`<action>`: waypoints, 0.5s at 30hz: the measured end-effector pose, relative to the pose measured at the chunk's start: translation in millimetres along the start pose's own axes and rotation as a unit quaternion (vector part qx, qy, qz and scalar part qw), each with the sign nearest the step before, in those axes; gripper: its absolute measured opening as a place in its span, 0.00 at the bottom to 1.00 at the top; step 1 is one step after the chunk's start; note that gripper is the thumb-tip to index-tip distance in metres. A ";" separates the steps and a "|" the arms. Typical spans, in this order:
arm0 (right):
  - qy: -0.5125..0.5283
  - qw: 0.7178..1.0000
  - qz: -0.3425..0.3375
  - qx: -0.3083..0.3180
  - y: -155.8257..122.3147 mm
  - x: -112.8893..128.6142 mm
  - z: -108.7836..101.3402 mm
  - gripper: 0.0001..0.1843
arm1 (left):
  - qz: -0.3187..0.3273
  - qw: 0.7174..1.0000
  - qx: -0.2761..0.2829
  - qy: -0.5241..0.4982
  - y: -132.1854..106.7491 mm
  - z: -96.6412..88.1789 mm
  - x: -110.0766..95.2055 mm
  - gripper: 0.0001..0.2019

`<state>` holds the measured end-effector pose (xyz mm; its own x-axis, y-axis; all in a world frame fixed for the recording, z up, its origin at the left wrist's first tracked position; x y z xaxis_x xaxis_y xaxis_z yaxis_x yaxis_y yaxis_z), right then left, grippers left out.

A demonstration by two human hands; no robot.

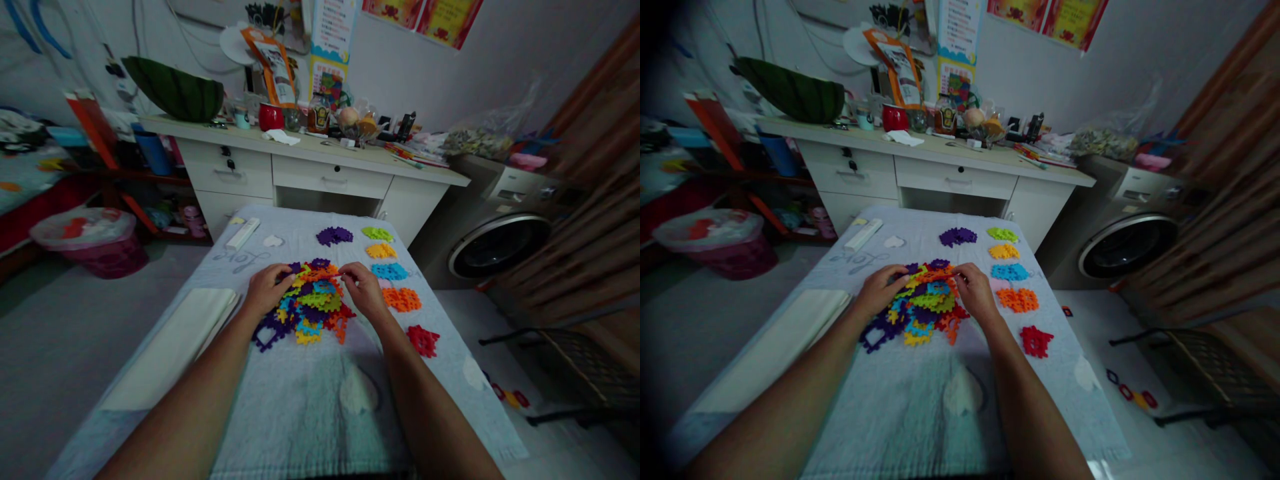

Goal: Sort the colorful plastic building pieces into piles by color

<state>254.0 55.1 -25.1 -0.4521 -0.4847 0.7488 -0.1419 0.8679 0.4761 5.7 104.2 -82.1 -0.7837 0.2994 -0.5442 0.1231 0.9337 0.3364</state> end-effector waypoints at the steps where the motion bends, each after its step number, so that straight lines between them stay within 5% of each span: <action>1: -0.006 1.000 0.007 -0.006 0.2 1.3 -6.6 0.09 | 0.000 1.000 -0.001 0.000 0.1 0.7 0.6 0.17; 7: -0.045 0.996 0.061 -0.046 -15.8 4.1 -67.9 0.08 | -0.001 1.000 0.005 0.004 0.7 3.3 3.0 0.18; 15: -0.088 0.989 0.119 -0.008 -96.5 3.2 -121.9 0.07 | 0.002 1.000 0.007 0.002 1.1 5.2 4.1 0.18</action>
<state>373.6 -43.5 -12.4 -0.6177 -0.2399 0.7489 -0.0006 0.9525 0.3046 5.8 107.4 -88.0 -0.7851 0.3017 -0.5409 0.1336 0.9353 0.3278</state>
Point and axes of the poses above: each hand's wrist, its own y-axis towards the middle knuckle, its own z-axis out of the palm, x = y × z, the point moved 3 cm from there along y, towards the middle knuckle, and after that the axes turned 13 degrees about y, right-handed, at the moved point
